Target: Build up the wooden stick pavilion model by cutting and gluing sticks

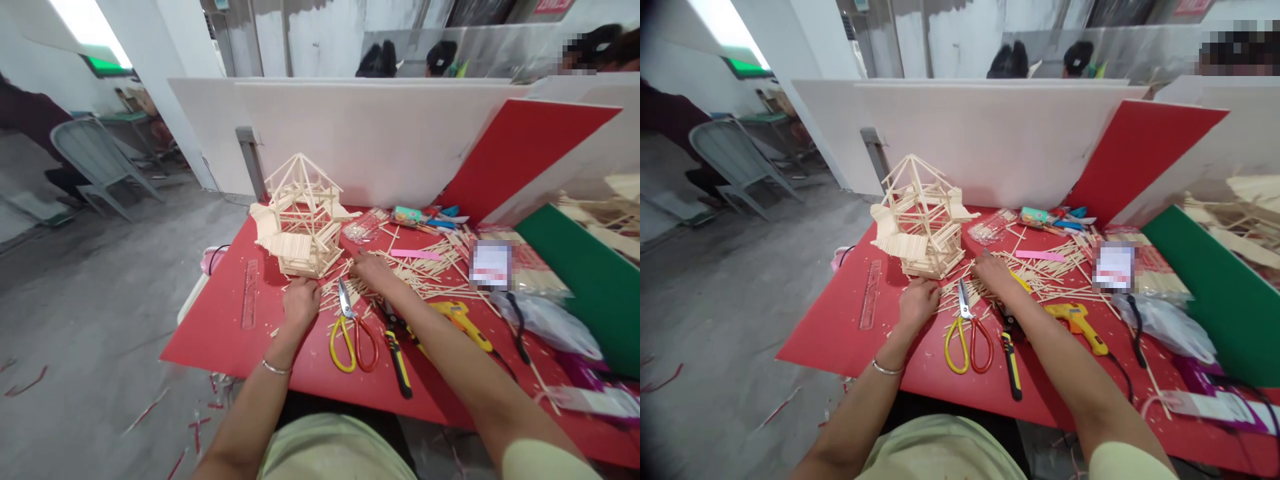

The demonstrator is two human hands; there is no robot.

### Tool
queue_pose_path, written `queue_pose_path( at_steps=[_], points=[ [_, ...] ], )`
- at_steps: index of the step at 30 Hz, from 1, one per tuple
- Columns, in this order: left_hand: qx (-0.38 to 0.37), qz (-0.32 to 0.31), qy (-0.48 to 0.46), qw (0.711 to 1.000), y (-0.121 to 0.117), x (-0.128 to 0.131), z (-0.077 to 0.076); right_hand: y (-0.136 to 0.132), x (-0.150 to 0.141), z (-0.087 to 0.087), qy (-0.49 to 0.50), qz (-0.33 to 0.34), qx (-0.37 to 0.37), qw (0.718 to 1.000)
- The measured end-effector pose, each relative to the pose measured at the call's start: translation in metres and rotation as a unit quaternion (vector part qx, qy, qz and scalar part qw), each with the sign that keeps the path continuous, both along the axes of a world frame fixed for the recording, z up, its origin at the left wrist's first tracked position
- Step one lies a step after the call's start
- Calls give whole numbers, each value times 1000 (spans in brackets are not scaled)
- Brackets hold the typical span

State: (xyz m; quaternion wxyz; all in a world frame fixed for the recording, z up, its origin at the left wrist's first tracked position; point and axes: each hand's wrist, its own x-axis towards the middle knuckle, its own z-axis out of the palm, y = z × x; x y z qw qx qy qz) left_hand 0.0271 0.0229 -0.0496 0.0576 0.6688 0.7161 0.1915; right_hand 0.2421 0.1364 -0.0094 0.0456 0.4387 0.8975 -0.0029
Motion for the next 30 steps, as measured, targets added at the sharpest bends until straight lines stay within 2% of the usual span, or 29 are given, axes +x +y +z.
queue_pose_path(
  at_steps=[7, 13, 18, 22, 26, 30],
  points=[
    [30, -11, -86, 996, 2, 1, 4, 13, 8, -9, 17, 28, 10, 999],
    [46, 14, -198, 979, 4, -7, 11, 18, 8, -10, 38, 2, 8, 999],
    [-10, 61, -140, 988, 6, -16, 12, 9, 3, 5, 49, 2, 7, 999],
    [-24, 82, -86, 993, 6, -21, 10, 2, -7, 14, 52, 5, 2, 999],
    [-43, 68, -45, 996, 7, -20, 8, 4, -11, 13, 57, -14, -2, 998],
    [-64, 63, -9, 996, 8, -19, 8, 5, 1, 18, 73, -50, 3, 996]
  ],
)
